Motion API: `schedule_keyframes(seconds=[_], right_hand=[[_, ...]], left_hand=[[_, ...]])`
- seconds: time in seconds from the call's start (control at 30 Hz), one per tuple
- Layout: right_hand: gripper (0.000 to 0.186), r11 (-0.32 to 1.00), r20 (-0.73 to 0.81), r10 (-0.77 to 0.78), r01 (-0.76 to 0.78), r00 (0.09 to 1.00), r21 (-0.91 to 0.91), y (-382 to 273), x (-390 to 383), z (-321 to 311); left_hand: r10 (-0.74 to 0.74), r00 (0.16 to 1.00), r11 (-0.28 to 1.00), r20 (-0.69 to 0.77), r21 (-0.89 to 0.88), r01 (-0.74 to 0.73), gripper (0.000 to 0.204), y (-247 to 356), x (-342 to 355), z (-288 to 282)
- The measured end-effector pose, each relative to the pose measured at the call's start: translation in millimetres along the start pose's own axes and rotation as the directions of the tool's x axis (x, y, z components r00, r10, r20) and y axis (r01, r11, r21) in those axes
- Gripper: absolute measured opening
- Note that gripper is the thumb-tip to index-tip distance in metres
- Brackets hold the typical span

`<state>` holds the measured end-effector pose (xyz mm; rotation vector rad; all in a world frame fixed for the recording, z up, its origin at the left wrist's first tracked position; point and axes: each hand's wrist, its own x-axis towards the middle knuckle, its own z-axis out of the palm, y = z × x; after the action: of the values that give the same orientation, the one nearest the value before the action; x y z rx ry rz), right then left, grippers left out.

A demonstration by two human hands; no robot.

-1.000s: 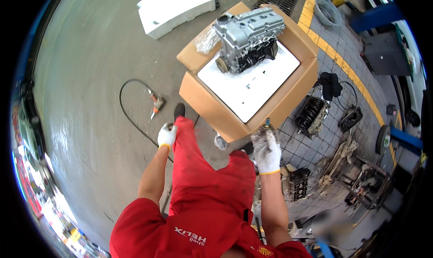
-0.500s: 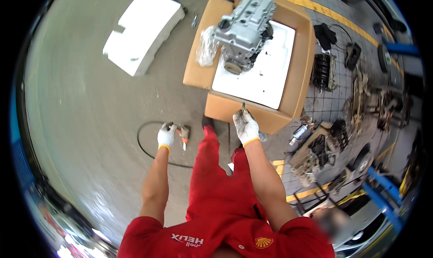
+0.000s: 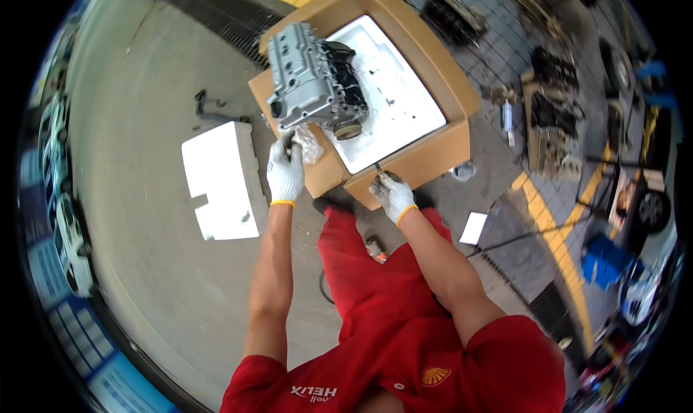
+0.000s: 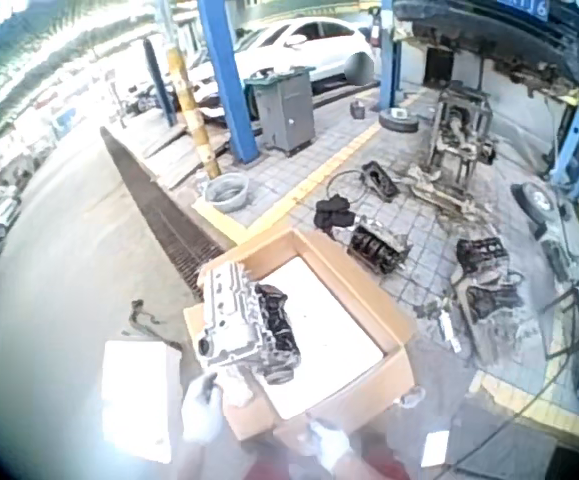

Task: The person unpacks a car engine from a cardboard box and uses a pneumatic impact wrench to tighten bolts on the engine's pulley. They then move to a separate area to inspect a clutch disc on the floor using a screwdriver.

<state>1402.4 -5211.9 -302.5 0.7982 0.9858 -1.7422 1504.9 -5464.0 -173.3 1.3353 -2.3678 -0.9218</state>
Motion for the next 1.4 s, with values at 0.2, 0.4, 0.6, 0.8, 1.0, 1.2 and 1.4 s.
schedule_keyframes(seconds=[0.2,0.4,0.6,0.8,1.0,1.2,1.4], right_hand=[[0.020,0.983,-0.213,-0.111,0.139,0.971,0.121,77.0,80.5,29.5],[0.025,0.967,-0.319,-0.157,0.211,0.935,0.145,151.6,157.6,65.7],[0.027,0.909,-0.557,-0.220,0.376,0.801,0.182,182.2,261.8,74.5],[0.030,0.933,-0.695,-0.302,0.353,0.652,-0.075,207.5,355.7,69.4],[0.030,0.934,-0.698,-0.331,0.324,0.635,-0.148,203.7,372.9,61.4],[0.027,0.850,-0.701,-0.501,0.439,0.507,-0.290,215.9,412.5,50.9],[0.028,0.751,-0.620,-0.654,0.468,0.433,-0.465,227.8,410.7,59.8]], left_hand=[[0.455,0.866,0.816,0.205,0.293,-0.498,0.030,-14.6,153.1,69.0],[0.657,0.730,0.672,0.187,0.294,-0.680,0.027,-40.8,215.2,110.4],[0.607,0.792,0.795,0.070,-0.067,-0.603,0.030,-62.9,235.4,150.3],[0.505,0.860,0.862,0.071,-0.092,-0.498,0.038,-59.2,224.8,150.3],[0.512,0.858,0.852,0.035,0.103,-0.513,0.039,-63.4,212.0,152.5],[0.558,0.828,0.823,0.054,0.095,-0.560,0.050,-73.0,209.3,159.2],[0.783,0.588,0.482,0.202,0.399,-0.780,0.055,-84.9,242.8,131.5]])
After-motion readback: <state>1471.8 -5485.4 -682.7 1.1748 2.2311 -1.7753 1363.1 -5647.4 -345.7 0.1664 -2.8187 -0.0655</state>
